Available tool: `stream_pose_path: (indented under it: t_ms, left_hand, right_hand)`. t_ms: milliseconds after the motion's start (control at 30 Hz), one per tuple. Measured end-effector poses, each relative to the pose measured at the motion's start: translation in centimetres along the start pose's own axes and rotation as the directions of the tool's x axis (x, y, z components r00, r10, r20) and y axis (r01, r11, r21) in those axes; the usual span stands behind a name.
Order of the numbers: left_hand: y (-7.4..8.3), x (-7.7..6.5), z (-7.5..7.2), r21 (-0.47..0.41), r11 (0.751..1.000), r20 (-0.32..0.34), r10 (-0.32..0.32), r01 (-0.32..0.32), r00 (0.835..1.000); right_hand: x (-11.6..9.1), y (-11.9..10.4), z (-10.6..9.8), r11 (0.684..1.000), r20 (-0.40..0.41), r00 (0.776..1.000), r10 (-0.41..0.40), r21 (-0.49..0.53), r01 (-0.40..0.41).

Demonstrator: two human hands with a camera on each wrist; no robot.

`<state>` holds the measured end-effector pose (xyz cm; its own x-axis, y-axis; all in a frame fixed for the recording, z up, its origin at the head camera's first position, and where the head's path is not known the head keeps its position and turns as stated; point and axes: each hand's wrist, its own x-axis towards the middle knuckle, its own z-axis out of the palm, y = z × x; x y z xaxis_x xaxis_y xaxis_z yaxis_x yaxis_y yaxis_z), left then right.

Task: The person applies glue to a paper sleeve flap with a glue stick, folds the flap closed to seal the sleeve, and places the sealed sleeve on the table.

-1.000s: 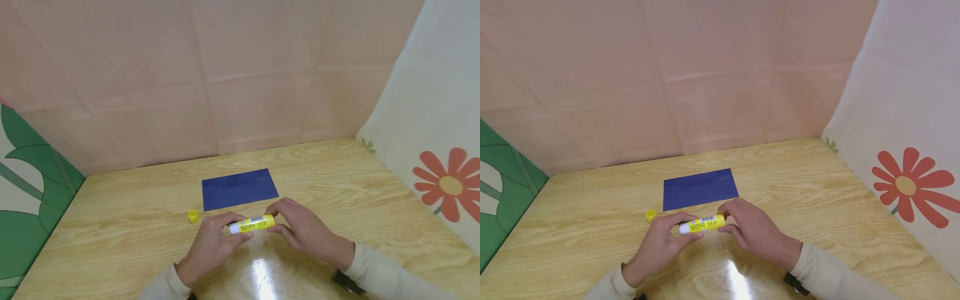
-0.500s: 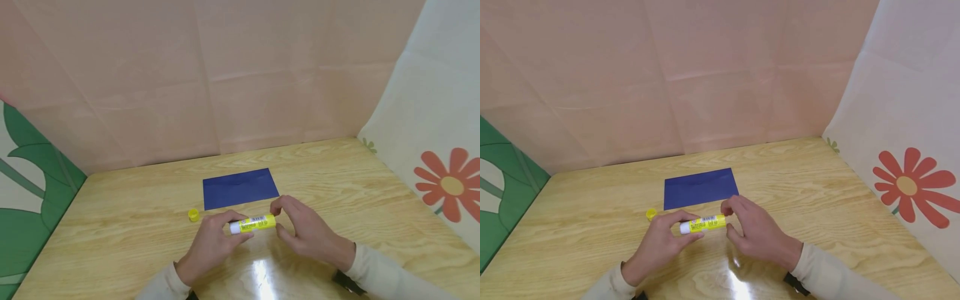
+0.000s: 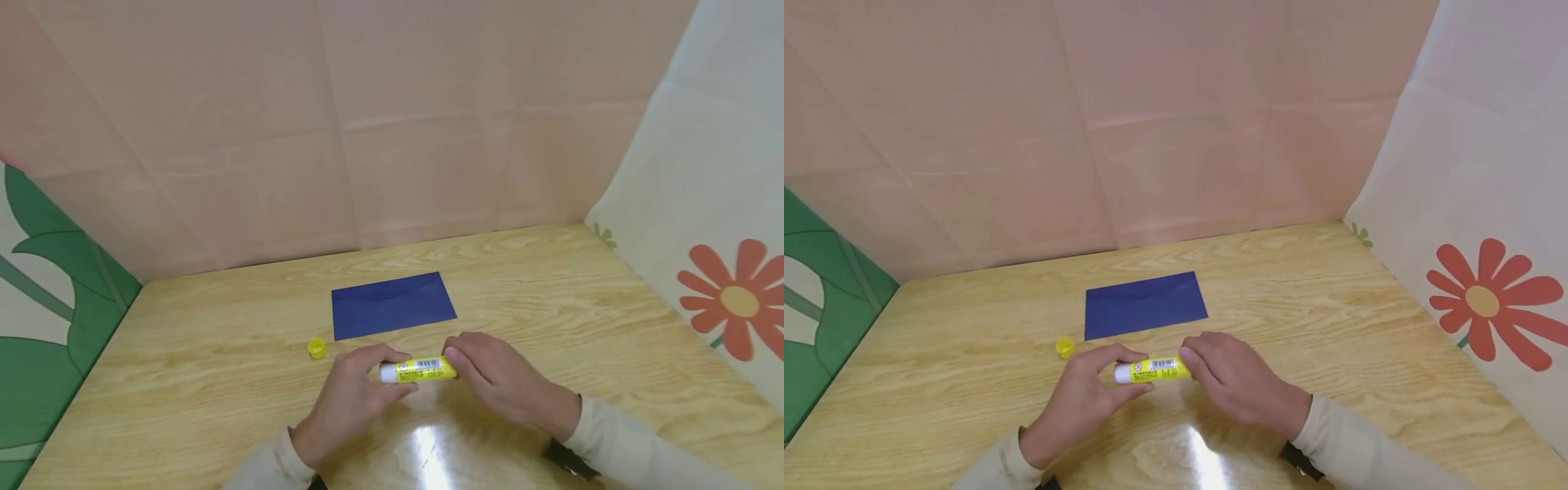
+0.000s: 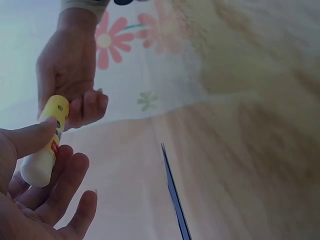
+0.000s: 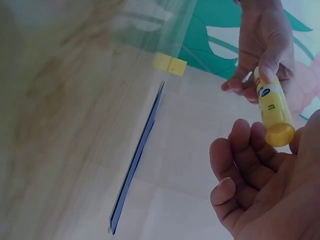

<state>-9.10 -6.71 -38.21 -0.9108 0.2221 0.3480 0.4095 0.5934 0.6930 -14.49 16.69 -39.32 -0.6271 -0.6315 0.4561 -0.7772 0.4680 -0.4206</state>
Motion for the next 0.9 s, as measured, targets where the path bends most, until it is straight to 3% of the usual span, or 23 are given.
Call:
stream_pose_path:
  t_ms: [333,567,800,900]
  left_hand:
    - [0.01,-0.15,0.01,-0.049,0.999,-0.029,-0.013,0.011,0.999]
    - [0.17,-0.01,0.02,-0.054,0.999,-0.026,-0.009,0.008,1.000]
    - [-0.17,-0.07,-0.04,-0.068,0.998,-0.019,-0.018,0.017,1.000]
    - [-0.23,-0.04,-0.09,-0.082,0.996,-0.017,-0.027,0.025,1.000]
  right_hand:
    - [0.02,-0.09,0.22,0.998,0.026,0.999,-0.020,-0.053,0.022]
    - [-0.10,-0.20,-0.05,0.997,0.089,0.995,0.043,0.053,-0.047]
    - [-0.04,0.23,0.17,0.985,-0.001,0.994,-0.108,0.135,0.108]
    - [0.03,0.35,0.08,0.982,-0.029,0.991,-0.127,0.137,0.130]
